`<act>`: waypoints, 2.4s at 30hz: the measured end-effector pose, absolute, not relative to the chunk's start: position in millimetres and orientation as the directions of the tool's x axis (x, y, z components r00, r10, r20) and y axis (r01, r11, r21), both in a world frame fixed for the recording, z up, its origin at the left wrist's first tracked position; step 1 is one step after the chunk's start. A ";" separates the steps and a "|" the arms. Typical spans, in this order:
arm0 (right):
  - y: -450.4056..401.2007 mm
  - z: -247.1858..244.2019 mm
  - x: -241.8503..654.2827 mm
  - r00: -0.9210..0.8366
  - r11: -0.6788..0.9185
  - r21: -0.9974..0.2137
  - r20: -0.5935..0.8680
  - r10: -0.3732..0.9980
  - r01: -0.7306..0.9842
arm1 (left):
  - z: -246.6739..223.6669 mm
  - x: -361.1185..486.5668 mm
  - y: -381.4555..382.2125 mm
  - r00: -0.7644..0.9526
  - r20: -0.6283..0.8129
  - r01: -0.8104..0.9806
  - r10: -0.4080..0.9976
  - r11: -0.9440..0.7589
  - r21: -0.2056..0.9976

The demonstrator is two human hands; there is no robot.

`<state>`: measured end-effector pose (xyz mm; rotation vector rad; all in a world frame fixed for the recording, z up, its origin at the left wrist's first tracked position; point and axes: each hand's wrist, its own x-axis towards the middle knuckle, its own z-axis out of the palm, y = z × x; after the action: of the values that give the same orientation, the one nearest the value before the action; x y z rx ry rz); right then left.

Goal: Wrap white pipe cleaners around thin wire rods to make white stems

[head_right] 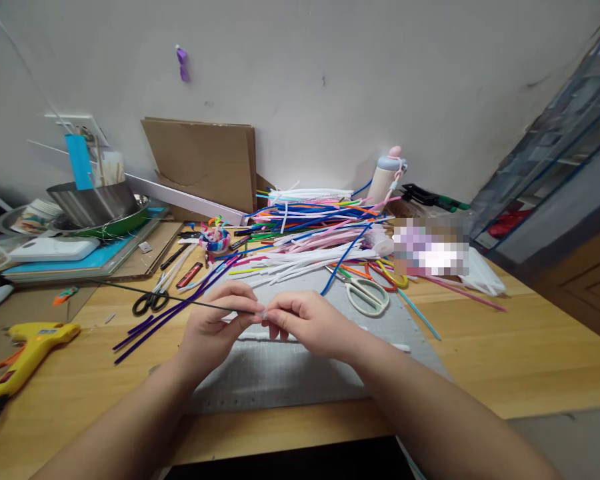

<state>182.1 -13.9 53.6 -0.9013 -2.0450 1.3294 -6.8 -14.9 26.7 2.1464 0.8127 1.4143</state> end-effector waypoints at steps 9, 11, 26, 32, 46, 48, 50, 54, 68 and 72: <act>-18.0 45.7 182.4 -0.442 0.470 -0.810 0.299 0.846 0.351 | 24.1 -0.7 -18.0 0.242 0.651 0.232 0.719 -0.695 0.681; -17.7 43.5 182.0 -0.413 0.486 -0.803 0.334 0.847 0.346 | 22.9 0.0 -18.1 0.243 0.643 0.234 0.727 -0.687 0.688; -19.8 30.1 177.1 -0.408 0.650 -0.654 0.510 0.757 0.388 | 23.8 2.9 -22.1 0.203 0.628 0.175 0.751 -0.659 0.731; -18.0 42.9 182.1 -0.565 0.634 -0.648 0.358 0.743 0.423 | 29.1 -3.1 -20.1 0.228 0.662 0.175 0.714 -0.699 0.694; -17.7 40.5 179.7 -0.479 0.571 -0.704 0.363 0.800 0.421 | 25.5 -1.4 -20.5 0.199 0.649 0.229 0.734 -0.679 0.698; -17.2 38.6 179.6 -0.464 0.574 -0.714 0.382 0.799 0.400 | 25.5 -1.3 -20.8 0.198 0.657 0.221 0.728 -0.686 0.693; -16.8 36.2 179.7 -0.450 0.578 -0.730 0.405 0.796 0.365 | 25.4 -1.3 -21.1 0.200 0.662 0.216 0.722 -0.692 0.689; -16.8 31.9 179.8 -0.419 0.579 -0.746 0.434 0.797 0.330 | 25.2 -0.8 -21.7 0.210 0.663 0.221 0.719 -0.695 0.684; -18.7 43.4 180.9 -0.550 0.548 -0.751 0.299 0.780 0.368 | 28.3 -3.6 -19.7 0.174 0.740 0.259 0.650 -0.755 0.602; -17.3 44.9 182.0 -0.565 0.424 -0.851 0.195 0.802 0.308 | 29.7 -4.1 -18.9 0.187 0.724 0.265 0.664 -0.743 0.614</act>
<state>182.0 -17.3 44.9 -0.9336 -2.0834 1.0708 -4.1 -18.9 29.7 2.1180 0.8767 1.5750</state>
